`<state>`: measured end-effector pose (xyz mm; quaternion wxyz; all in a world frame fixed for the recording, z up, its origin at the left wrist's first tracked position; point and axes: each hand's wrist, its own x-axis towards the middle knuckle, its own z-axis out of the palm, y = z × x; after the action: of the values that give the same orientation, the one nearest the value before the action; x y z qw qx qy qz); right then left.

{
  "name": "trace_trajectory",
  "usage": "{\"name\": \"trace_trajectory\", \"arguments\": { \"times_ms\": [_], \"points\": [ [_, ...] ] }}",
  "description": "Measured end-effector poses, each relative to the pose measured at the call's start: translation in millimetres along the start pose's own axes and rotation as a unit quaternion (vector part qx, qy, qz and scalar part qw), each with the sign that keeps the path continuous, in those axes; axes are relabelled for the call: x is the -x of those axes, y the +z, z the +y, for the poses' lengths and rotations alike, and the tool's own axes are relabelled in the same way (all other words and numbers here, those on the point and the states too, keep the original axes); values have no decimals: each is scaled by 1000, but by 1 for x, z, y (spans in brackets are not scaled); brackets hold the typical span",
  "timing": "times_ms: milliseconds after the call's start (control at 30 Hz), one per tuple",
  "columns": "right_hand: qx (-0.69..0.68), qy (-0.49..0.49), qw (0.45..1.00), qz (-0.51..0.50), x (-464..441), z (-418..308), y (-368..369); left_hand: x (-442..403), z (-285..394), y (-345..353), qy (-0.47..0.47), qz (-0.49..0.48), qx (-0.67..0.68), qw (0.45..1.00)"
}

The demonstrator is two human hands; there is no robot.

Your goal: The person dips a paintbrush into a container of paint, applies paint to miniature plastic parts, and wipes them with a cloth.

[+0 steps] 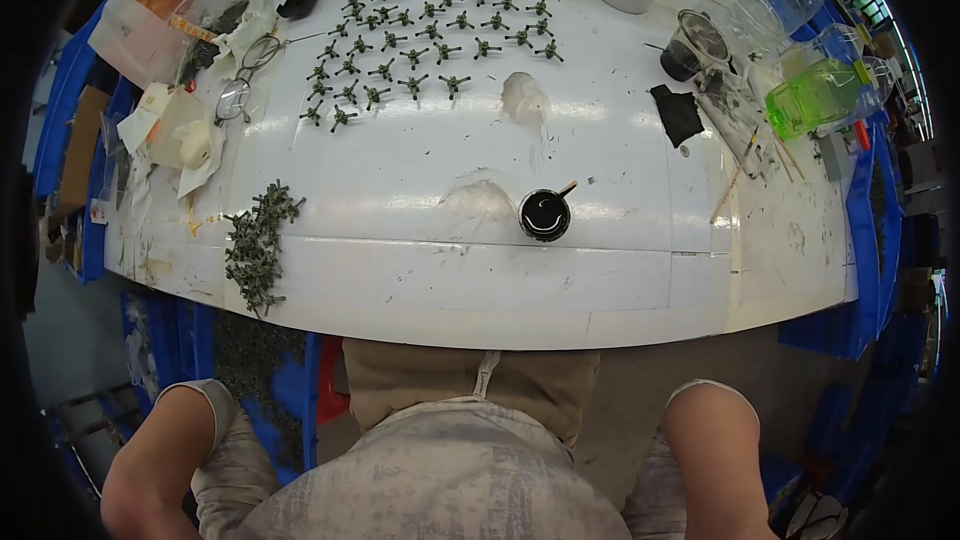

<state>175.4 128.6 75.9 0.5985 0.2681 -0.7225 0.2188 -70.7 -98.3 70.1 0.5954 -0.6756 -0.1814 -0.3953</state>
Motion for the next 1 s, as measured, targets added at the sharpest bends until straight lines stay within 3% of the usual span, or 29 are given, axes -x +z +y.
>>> {"name": "trace_trajectory", "arguments": {
  "times_ms": [300,367,500,633,833,933,1000],
  "points": [
    [-38,-10,999,10,-1,4,0,35,11,-60,-86,-168,-83,978],
    [-35,-6,999,4,-1,4,1,38,14,-66,-96,-170,-101,976],
    [-13,5,1000,-20,-2,1,1,52,5,-28,-109,-73,-102,986],
    [48,-59,996,42,0,-1,5,61,6,-25,-136,-52,-78,986],
    [108,-28,990,81,31,-15,-55,74,21,-11,-264,-59,-27,962],
    [12,2,943,334,37,27,-4,82,36,1,-347,-79,-4,935],
    [-113,103,945,289,38,40,23,87,47,11,-407,-101,4,908]
  ]
}}
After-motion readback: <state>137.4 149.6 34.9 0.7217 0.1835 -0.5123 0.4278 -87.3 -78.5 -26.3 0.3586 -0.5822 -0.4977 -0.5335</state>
